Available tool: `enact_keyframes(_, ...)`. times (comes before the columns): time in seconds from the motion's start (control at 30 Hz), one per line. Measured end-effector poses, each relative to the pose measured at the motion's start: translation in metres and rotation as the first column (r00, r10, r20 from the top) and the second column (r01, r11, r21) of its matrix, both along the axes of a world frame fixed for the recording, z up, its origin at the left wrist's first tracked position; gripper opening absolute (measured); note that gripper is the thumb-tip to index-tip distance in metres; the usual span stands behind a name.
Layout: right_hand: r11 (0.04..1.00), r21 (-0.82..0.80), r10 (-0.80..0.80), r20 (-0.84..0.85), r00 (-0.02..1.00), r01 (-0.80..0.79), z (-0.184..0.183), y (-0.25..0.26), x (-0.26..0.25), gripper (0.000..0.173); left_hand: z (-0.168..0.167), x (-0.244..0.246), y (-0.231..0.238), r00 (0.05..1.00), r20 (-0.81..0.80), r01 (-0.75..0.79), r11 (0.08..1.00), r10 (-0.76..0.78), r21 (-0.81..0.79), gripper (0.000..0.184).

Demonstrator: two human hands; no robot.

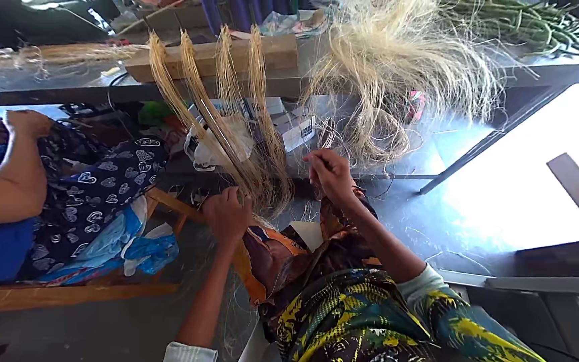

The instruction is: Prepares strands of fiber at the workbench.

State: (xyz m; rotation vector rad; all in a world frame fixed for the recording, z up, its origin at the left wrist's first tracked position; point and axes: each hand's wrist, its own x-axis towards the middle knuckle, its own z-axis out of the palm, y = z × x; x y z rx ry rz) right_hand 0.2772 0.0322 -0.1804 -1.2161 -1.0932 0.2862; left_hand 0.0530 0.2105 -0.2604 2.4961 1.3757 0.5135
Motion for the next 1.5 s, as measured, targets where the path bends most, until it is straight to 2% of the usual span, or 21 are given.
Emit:
enact_keyframes(0.1, 0.992, 0.101, -0.076, 0.06, 0.995, 0.07, 0.029, 0.044, 0.014, 0.024, -0.031, -0.016, 0.016, 0.979, -0.161, -0.135, 0.99, 0.128, -0.029, 0.062)
enact_keyframes(0.23, 0.977, 0.188, -0.125, 0.125, 0.984, 0.1, 0.068, 0.119, 0.032, 0.026, -0.04, -0.012, 0.013, 0.961, -0.242, -0.139, 0.99, 0.133, -0.005, 0.061)
enact_keyframes(0.4, 0.988, 0.109, -0.127, 0.135, 0.983, 0.113, 0.104, 0.206, 0.044, 0.028, -0.045, -0.009, 0.018, 0.966, -0.206, -0.153, 0.988, 0.154, 0.025, 0.051)
enact_keyframes(0.57, 0.983, -0.032, -0.172, 0.181, 0.968, 0.18, 0.127, 0.254, 0.053, 0.029, -0.039, -0.007, 0.018, 0.962, -0.205, -0.185, 0.983, 0.179, -0.008, 0.046)
enact_keyframes(0.77, 0.969, -0.098, -0.206, 0.2, 0.958, 0.229, 0.138, 0.277, 0.066, 0.028, -0.039, -0.007, 0.019, 0.961, -0.207, -0.196, 0.98, 0.184, -0.034, 0.046)
enact_keyframes(1.0, 0.962, -0.136, -0.218, 0.133, 0.967, 0.236, 0.127, 0.274, 0.07, 0.03, -0.036, -0.001, 0.019, 0.96, -0.205, -0.206, 0.977, 0.192, -0.05, 0.044)
enact_keyframes(1.17, 0.959, -0.127, -0.241, 0.096, 0.966, 0.252, 0.127, 0.273, 0.076, 0.029, -0.034, 0.0, 0.018, 0.965, -0.193, -0.192, 0.981, 0.18, -0.043, 0.044)
enact_keyframes(1.4, 0.967, -0.079, -0.245, -0.042, 0.969, 0.242, 0.139, 0.285, 0.074, 0.026, -0.039, -0.003, 0.022, 0.97, -0.155, -0.192, 0.981, 0.185, -0.031, 0.041)
enact_keyframes(1.5, 0.962, -0.104, -0.258, -0.034, 0.966, 0.253, 0.14, 0.282, 0.072, 0.026, -0.039, -0.002, 0.023, 0.969, -0.159, -0.198, 0.98, 0.19, -0.033, 0.042)
